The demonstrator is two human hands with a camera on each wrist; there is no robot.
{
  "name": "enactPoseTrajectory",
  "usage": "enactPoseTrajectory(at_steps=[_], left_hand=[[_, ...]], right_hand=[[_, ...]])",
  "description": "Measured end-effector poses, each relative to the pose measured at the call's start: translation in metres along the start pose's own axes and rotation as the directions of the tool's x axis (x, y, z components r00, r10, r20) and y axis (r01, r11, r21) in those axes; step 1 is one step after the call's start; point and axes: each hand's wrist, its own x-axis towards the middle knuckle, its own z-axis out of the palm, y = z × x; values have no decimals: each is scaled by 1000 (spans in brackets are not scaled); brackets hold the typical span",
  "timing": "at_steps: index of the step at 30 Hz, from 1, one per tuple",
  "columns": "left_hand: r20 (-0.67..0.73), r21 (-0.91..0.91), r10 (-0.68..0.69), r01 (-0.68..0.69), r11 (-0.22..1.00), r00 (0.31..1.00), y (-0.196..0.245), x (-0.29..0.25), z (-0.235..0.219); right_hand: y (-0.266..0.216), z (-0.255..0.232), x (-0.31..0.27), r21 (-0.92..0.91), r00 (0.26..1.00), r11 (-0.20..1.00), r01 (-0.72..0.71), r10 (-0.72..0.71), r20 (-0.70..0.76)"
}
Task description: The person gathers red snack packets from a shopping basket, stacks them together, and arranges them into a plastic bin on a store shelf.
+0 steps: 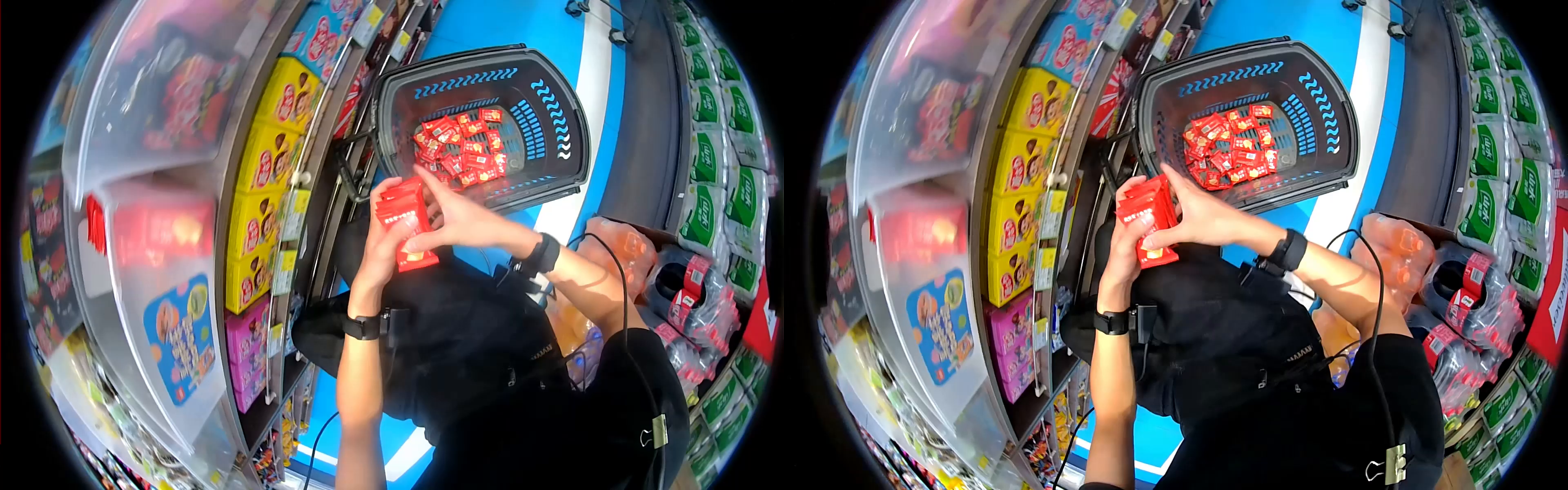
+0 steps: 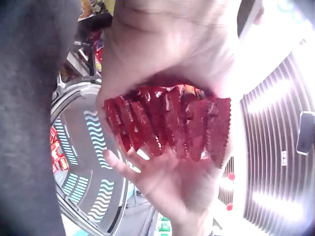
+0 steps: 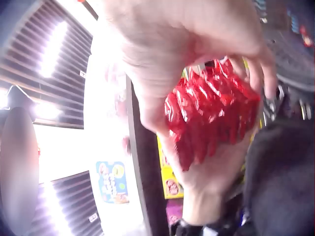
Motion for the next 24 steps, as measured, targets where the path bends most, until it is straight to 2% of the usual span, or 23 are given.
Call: enactPoseTrajectory(at_steps=[1,3,4,5,6,7,8,9,10,11,12,13,14,16,17,19,21,23,24], left_hand=[[-29,-66,15,-17,998,999,3,12,5],[-90,-234,49,-69,970,995,-3,34,0],[-60,-370,33,-53,927,998,-6,44,-5],[-117,-455,-13,-42,890,993,-13,53,-10],[-100,-529,-8,-46,847,995,-15,61,-10],[-86,-600,-3,-49,798,996,-17,67,-10],[-76,-604,-11,-37,796,997,-22,72,-11],[-56,-678,-25,-19,735,998,-27,75,-14],[-38,-745,-39,-2,667,999,-32,79,-16],[-35,-747,-49,7,665,998,-33,82,-16],[11,-761,7,4,649,1000,-31,84,-12],[52,-775,64,0,632,997,-29,84,-9],[22,-749,1,16,662,1000,-29,86,-9],[-11,-714,-64,37,699,998,-26,89,-8],[-32,-677,-120,67,733,992,-24,90,-8],[-53,-678,-154,78,731,987,-26,95,-11],[31,-747,-83,78,660,996,-32,102,-15],[27,-719,-106,93,689,994,-35,106,-16],[53,-728,-96,105,678,994,-36,108,-16]], right_hand=[[-22,-17,-1,102,996,994,-45,38,76],[-17,-67,17,195,954,953,-233,185,237],[-5,-90,25,312,942,897,-313,253,219],[2,-106,39,283,902,856,-431,417,112],[20,-128,53,280,912,872,-401,410,27],[33,-143,66,235,887,879,-414,447,-112],[76,-161,85,240,881,896,-373,424,-211],[134,-182,113,230,862,883,-409,457,-219],[185,-196,132,158,880,915,-371,401,-254],[227,-210,150,-36,871,898,-438,413,-267],[263,-216,169,-274,847,815,-511,423,-322],[288,-217,182,-489,828,669,-559,418,-374],[285,-210,186,-489,827,668,-561,426,-367],[282,-180,187,-718,825,432,-545,428,-368],[282,-165,194,-712,825,444,-544,439,-356],[287,-142,213,-838,870,336,-430,404,-285],[295,-133,236,-816,843,350,-460,462,-277],[309,-128,247,-597,748,457,-659,482,-457],[318,-125,250,-452,724,569,-688,493,-481]])
